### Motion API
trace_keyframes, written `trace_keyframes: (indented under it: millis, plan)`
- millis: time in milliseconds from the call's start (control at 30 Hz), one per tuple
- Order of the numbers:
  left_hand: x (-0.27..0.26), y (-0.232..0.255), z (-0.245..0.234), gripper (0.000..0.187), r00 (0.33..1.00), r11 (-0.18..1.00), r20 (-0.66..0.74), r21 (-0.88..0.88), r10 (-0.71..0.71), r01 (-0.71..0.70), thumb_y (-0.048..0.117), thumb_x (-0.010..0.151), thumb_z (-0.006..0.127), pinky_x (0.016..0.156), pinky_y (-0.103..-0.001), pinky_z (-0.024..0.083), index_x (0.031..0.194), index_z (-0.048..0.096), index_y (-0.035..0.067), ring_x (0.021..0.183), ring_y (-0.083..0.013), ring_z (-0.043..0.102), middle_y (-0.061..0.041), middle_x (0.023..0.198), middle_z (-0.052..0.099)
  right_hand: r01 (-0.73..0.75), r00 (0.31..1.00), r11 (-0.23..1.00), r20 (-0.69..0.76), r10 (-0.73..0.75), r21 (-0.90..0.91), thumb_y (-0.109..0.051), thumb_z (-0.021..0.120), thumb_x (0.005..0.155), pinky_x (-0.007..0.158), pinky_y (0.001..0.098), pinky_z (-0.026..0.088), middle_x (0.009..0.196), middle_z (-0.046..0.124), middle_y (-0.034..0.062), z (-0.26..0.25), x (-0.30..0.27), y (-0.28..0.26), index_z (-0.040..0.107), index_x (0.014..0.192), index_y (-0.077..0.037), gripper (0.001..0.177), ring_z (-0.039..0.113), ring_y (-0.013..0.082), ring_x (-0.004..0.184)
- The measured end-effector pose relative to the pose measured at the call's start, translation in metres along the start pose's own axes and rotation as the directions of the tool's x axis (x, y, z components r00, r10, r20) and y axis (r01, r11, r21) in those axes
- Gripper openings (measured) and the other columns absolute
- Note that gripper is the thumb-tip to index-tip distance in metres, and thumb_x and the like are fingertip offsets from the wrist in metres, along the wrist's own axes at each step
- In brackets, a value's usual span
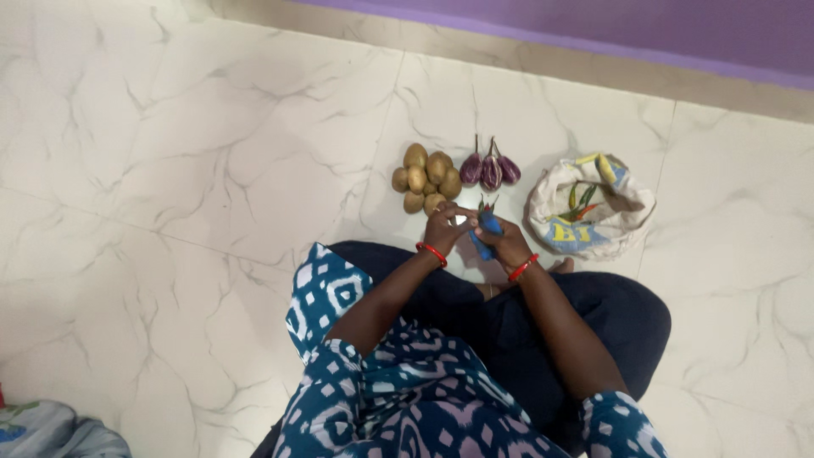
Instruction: The person sits on the floor and uses a blue peeler to remove the skin from small green vegetables. The peeled vegetables are placed into a white cloth bag, while potatoes and eggplants remain on the floor nearby.
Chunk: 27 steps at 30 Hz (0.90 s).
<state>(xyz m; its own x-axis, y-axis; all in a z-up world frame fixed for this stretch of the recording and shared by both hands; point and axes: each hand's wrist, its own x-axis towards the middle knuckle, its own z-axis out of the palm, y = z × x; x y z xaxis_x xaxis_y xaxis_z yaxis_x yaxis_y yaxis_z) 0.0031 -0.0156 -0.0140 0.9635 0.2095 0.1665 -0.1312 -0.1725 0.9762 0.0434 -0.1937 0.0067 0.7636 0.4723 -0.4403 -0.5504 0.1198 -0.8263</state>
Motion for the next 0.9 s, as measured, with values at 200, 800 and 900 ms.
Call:
trace_keyframes:
  millis: [200,800,900]
  plan:
    - [0.001,0.006,-0.001,0.018,0.969,0.931,0.17,-0.29,-0.178,0.222,0.019,0.096,0.073,0.081,-0.027,0.054,0.109,0.077,0.007,0.088,-0.0084,0.063,-0.001,0.108,0.069,-0.037,0.998,0.991,-0.054,0.03,-0.128,-0.022,0.079,0.09,0.054,0.0249,0.048,0.083,0.074,0.0067,-0.008,0.002,0.002,0.074,0.106,0.002,0.029,0.062,0.0101,0.062]
    - [0.006,0.019,-0.014,0.022,0.842,0.702,0.197,-0.477,-0.502,0.53,0.019,0.09,0.079,0.062,-0.021,0.043,0.107,0.073,0.005,0.072,-0.0037,0.055,0.003,0.088,0.069,0.178,0.942,0.972,-0.259,-0.213,-0.153,-0.025,0.071,0.093,0.084,0.0294,0.056,0.116,0.066,0.0065,0.006,-0.011,-0.023,0.051,0.143,-0.01,0.055,0.065,0.0145,0.1]
    - [0.004,0.02,-0.013,0.018,0.829,0.717,0.243,-0.416,-0.504,0.559,0.017,0.09,0.079,0.065,-0.02,0.045,0.102,0.069,0.007,0.075,-0.0044,0.059,0.0,0.086,0.073,0.158,0.959,0.983,-0.222,-0.176,-0.097,-0.024,0.071,0.094,0.088,0.03,0.057,0.123,0.066,0.0079,0.01,-0.013,-0.026,0.05,0.147,-0.011,0.058,0.065,0.0153,0.107]
